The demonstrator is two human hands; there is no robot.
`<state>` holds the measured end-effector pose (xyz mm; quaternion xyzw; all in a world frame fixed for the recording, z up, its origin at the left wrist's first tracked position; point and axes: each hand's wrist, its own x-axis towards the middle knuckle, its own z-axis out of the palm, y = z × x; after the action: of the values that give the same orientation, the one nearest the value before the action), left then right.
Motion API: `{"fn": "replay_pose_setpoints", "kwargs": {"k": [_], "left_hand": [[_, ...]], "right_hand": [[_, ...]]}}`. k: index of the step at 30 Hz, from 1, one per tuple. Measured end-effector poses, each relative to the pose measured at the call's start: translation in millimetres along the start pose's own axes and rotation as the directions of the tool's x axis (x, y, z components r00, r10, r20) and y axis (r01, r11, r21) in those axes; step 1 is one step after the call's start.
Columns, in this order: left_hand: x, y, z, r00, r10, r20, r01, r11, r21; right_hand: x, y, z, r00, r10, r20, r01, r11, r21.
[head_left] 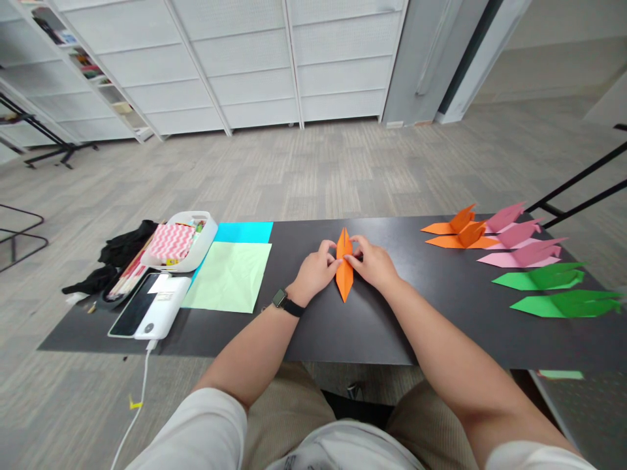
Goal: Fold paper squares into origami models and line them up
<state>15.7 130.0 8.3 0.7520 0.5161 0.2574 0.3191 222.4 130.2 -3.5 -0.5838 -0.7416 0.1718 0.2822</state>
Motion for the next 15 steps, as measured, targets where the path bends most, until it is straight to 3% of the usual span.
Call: {"fn": "replay_pose_setpoints", "kwargs": {"k": [5,9,15], "left_hand": [[0.3,1.5,1.5,0.998,0.052,0.041,-0.06,0.975,0.215],[1.8,-1.1,0.3,0.979,0.202,0.034,-0.202,0.921,0.333],[4.7,-4.8,0.7,0.958,0.274,0.082,-0.285,0.899,0.333]], "right_hand": [[3.0,5.4,1.9,0.998,-0.049,0.044,0.054,0.991,-0.12],[3.3,8.1,1.0,0.994,-0.098,0.048,0.106,0.973,-0.206],[6.1,14.1,1.8,0.964,-0.251,0.09,0.265,0.943,-0.202]]}}
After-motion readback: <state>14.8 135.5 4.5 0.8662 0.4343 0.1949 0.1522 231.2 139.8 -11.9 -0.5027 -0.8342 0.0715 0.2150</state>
